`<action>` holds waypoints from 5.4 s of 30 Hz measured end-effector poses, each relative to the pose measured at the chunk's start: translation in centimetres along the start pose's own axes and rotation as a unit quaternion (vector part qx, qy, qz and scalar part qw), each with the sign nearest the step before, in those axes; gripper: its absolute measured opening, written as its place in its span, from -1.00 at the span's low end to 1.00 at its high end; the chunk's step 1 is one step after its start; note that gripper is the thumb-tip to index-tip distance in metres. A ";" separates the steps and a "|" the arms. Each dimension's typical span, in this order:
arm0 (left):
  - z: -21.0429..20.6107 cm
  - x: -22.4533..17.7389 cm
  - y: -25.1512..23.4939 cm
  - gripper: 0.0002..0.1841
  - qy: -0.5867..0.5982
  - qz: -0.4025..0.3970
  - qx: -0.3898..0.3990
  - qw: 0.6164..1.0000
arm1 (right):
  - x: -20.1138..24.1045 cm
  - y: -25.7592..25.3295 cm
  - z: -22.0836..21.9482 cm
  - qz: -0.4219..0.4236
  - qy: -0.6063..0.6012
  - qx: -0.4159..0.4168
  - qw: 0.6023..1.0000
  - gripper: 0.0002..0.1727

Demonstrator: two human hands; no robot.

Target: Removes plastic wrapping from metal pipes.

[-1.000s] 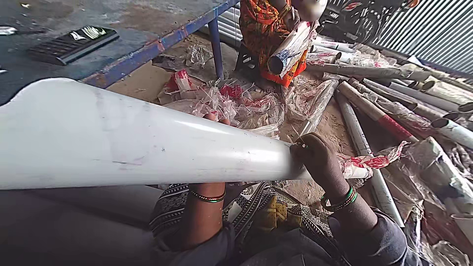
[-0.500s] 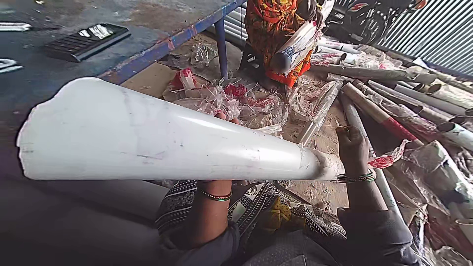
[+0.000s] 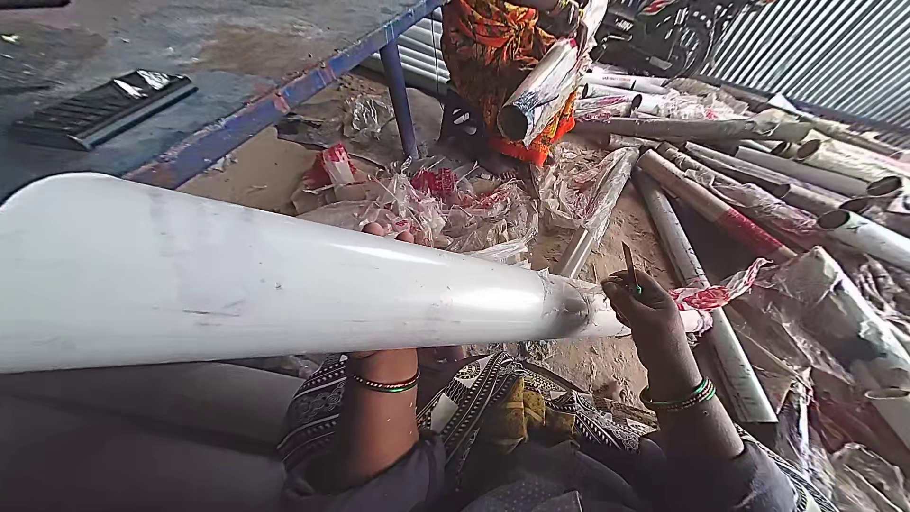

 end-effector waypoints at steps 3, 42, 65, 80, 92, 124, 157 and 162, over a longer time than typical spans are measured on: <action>0.0 0.0 0.3 -0.44 -0.009 -0.004 -0.018 1.000 | -0.3 -0.4 0.3 -0.012 -0.037 -0.009 0.999 -0.90; 1.2 0.1 0.2 -0.49 -0.033 -0.006 -0.040 0.999 | -3.8 -6.8 0.5 -0.067 -0.010 -0.070 0.995 -0.71; 0.9 0.0 0.2 -0.45 -0.048 -0.022 -0.019 0.998 | -4.5 -7.0 0.8 -0.019 0.041 -0.062 0.997 -0.84; 0.4 0.1 0.0 -0.46 -0.021 -0.004 -0.001 1.000 | -3.6 -7.0 2.2 0.013 0.061 -0.131 0.989 -0.85; 0.6 0.2 0.3 -0.41 -0.004 -0.009 -0.015 1.000 | -4.3 -6.9 2.8 -0.052 0.309 -0.035 0.949 -0.55; 1.2 -1.3 1.2 -0.48 -0.149 -0.018 -0.036 0.988 | -5.2 -1.6 5.9 -0.097 0.145 -0.011 0.985 -0.66; 2.9 -19.4 18.5 -0.58 -0.774 0.168 -0.268 0.549 | -4.9 6.9 7.0 0.002 0.218 0.093 0.972 -0.71; -0.2 -18.4 18.8 -0.68 -0.803 0.429 -0.209 0.356 | -4.3 7.6 6.9 0.016 0.235 0.115 0.965 -0.72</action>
Point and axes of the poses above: each hand's wrist, its own y-axis away from the middle knuckle, its own z-axis out of the back of the hand, x = y × z, the point moved 5 cm from there along -y, towards the middle knuckle, and after that the axes turned 3 degrees about -z, right-handed, at the moved point
